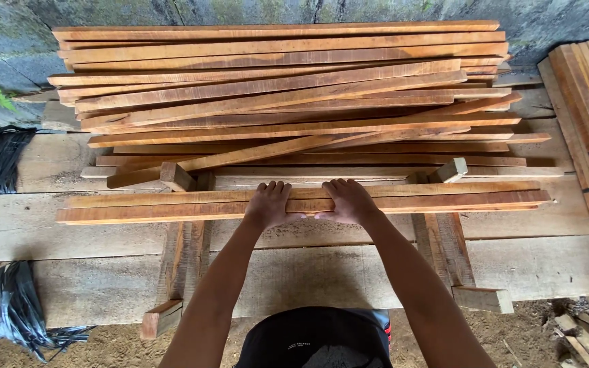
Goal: Organizing and stacking wooden planks on a workbench in a woodworking shop.
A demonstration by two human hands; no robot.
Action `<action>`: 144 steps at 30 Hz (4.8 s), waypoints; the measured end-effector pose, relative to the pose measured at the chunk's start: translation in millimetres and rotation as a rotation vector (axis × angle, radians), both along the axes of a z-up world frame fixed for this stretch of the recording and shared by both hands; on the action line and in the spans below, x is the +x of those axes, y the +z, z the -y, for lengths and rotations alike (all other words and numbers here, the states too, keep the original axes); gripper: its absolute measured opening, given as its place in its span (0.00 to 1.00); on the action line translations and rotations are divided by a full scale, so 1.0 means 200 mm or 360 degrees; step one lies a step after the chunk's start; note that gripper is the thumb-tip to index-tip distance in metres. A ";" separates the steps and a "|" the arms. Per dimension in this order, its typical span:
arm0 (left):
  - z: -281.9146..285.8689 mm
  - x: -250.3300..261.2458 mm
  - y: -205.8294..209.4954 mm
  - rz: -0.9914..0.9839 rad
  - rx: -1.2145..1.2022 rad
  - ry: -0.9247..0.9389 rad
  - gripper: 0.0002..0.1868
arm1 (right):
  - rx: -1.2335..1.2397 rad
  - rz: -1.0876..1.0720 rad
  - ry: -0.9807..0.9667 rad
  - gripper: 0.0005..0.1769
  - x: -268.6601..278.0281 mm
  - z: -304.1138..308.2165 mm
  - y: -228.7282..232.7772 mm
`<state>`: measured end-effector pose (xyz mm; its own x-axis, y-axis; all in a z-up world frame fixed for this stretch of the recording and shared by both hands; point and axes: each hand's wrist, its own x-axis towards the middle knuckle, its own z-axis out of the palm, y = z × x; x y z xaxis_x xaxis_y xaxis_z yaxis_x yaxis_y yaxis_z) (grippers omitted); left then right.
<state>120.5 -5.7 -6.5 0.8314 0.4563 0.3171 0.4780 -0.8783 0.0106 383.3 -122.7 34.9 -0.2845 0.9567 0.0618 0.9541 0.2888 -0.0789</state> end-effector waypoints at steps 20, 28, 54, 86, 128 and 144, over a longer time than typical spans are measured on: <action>-0.21 -0.52 0.13 -0.0230 -0.0016 0.0085 0.42 | 0.0052 0.0140 -0.0182 0.48 0.50 0.22 -0.03; -0.21 -0.52 0.15 -0.0012 -0.0458 0.0198 0.29 | -0.0148 0.0052 -0.0325 0.43 0.45 0.23 0.08; -0.17 -0.36 0.10 -0.0172 -0.0599 0.0879 0.27 | -0.0637 -0.0151 -0.1144 0.47 0.37 0.13 0.21; -0.99 -0.26 0.20 -0.0086 0.0010 0.0878 0.22 | 0.0435 0.0113 -0.0577 0.22 0.92 -0.69 0.17; -1.24 -0.31 0.10 -0.0145 0.0487 0.0725 0.32 | 0.0583 0.0534 -0.0497 0.31 0.82 -0.92 0.29; -1.00 -0.35 0.46 0.0279 0.0583 0.0577 0.29 | 0.1195 0.0714 -0.0272 0.18 0.90 -0.40 0.57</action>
<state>50.8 193.8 85.6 0.5618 0.5374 0.6289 0.7695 -0.6185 -0.1588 563.2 -43.2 149.5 -0.2896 0.7405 0.6065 0.8845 -0.0352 0.4653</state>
